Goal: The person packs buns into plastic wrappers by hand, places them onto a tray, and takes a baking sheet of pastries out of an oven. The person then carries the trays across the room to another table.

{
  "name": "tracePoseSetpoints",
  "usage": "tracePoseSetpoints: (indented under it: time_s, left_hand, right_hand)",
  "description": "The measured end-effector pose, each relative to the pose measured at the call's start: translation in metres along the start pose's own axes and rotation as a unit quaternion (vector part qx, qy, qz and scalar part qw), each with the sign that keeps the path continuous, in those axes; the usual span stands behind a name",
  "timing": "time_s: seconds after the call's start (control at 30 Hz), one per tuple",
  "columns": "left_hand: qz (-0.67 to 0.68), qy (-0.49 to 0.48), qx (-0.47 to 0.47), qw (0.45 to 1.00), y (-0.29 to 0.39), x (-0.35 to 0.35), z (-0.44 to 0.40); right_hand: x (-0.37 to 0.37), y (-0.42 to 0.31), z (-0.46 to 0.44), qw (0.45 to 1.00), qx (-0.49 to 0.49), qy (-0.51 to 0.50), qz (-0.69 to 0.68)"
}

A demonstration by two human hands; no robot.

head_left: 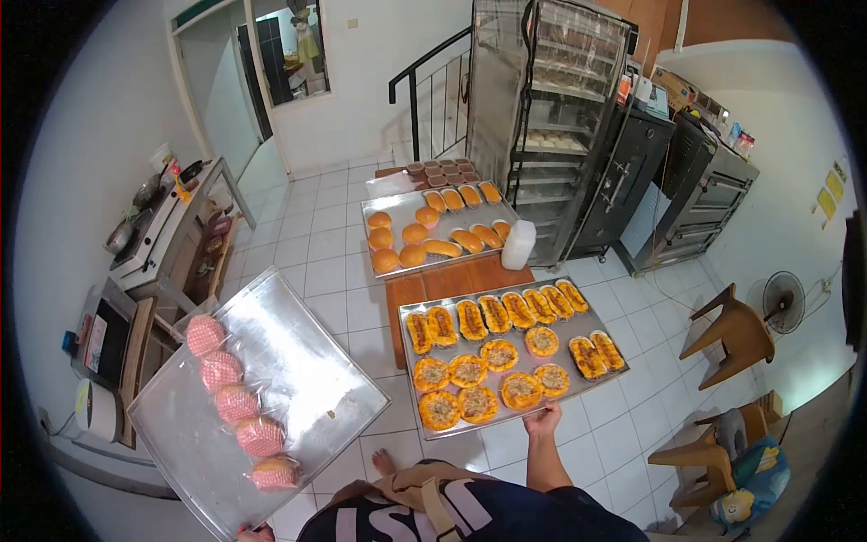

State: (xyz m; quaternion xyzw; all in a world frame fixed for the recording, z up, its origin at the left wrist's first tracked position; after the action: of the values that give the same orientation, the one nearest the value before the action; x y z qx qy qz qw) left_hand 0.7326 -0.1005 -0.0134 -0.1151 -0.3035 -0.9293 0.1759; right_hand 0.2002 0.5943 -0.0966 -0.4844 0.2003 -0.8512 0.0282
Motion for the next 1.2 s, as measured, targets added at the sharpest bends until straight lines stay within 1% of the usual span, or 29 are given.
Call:
tracePoseSetpoints:
  time_s: [0.07,0.13,0.23,0.27,0.33,0.37,0.4,0.43,0.53,0.57,0.67,0.7,0.8,0.9,1.0,1.2]
  left_hand:
    - [-0.01,-0.001,-0.016,1.0,0.023,0.016,-0.022]
    - [-0.017,0.003,-0.035,0.999,0.039,0.03,-0.043]
    - [-0.112,0.013,-0.01,0.994,0.081,0.064,-0.072]
    - [-0.125,0.013,-0.007,0.992,0.09,0.074,-0.081]
    - [-0.124,0.014,-0.017,0.992,0.098,0.093,-0.099]
    - [-0.122,0.014,-0.02,0.992,0.095,0.098,-0.104]
    - [-0.121,0.015,-0.024,0.992,0.094,0.105,-0.11]
    - [-0.122,0.016,-0.027,0.992,0.094,0.112,-0.115]
    - [-0.122,0.015,-0.034,0.992,0.089,0.131,-0.13]
    - [-0.123,0.014,-0.034,0.992,0.089,0.137,-0.134]
    - [-0.126,0.012,-0.04,0.991,0.087,0.151,-0.142]
    - [-0.125,0.011,-0.042,0.991,0.086,0.154,-0.144]
    - [-0.121,0.01,-0.045,0.992,0.082,0.164,-0.149]
    - [-0.116,0.008,-0.048,0.992,0.077,0.172,-0.151]
    - [-0.111,0.008,-0.049,0.993,0.071,0.177,-0.149]
    - [-0.09,0.004,-0.048,0.995,0.052,0.179,-0.147]
  right_hand:
    - [-0.021,0.036,-0.002,0.999,0.032,0.019,-0.002]
    - [-0.03,0.062,0.001,0.999,0.026,0.035,-0.001]
    - [-0.029,0.108,0.014,0.999,0.026,0.047,0.001]
    - [-0.03,0.12,0.019,0.998,0.03,0.046,-0.004]
    - [-0.043,0.148,0.02,0.998,0.035,0.052,0.003]
    - [-0.057,0.153,0.015,0.998,0.038,0.057,0.015]
    - [-0.055,0.161,0.017,0.997,0.042,0.061,0.029]
    - [-0.046,0.171,0.02,0.997,0.064,0.033,0.02]
    - [-0.061,0.178,0.012,0.995,0.04,0.084,0.025]
    - [-0.066,0.179,0.004,0.996,0.022,0.085,0.013]
    - [-0.065,0.157,-0.003,0.99,-0.058,0.128,0.013]
    - [-0.03,0.153,0.003,0.995,-0.057,0.079,-0.004]
    - [-0.026,0.142,-0.006,0.993,-0.085,0.076,-0.031]
    - [-0.04,0.143,-0.017,0.99,-0.105,0.094,0.026]
    - [-0.049,0.143,-0.017,0.987,-0.079,0.124,0.064]
    - [-0.041,0.145,-0.022,0.994,-0.033,0.086,0.063]
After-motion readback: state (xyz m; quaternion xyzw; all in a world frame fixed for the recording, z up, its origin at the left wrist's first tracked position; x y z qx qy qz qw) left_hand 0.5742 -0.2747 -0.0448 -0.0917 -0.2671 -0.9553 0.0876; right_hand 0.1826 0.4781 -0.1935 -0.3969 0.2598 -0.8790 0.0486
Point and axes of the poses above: each hand's wrist, its own z-axis away from the middle knuckle, its own x-axis out of the palm, y = z × x, the point moved 10 cm from there along -z, towards the middle knuckle, and after that the axes turned 15 degrees about -x, right-handed, at the moved point
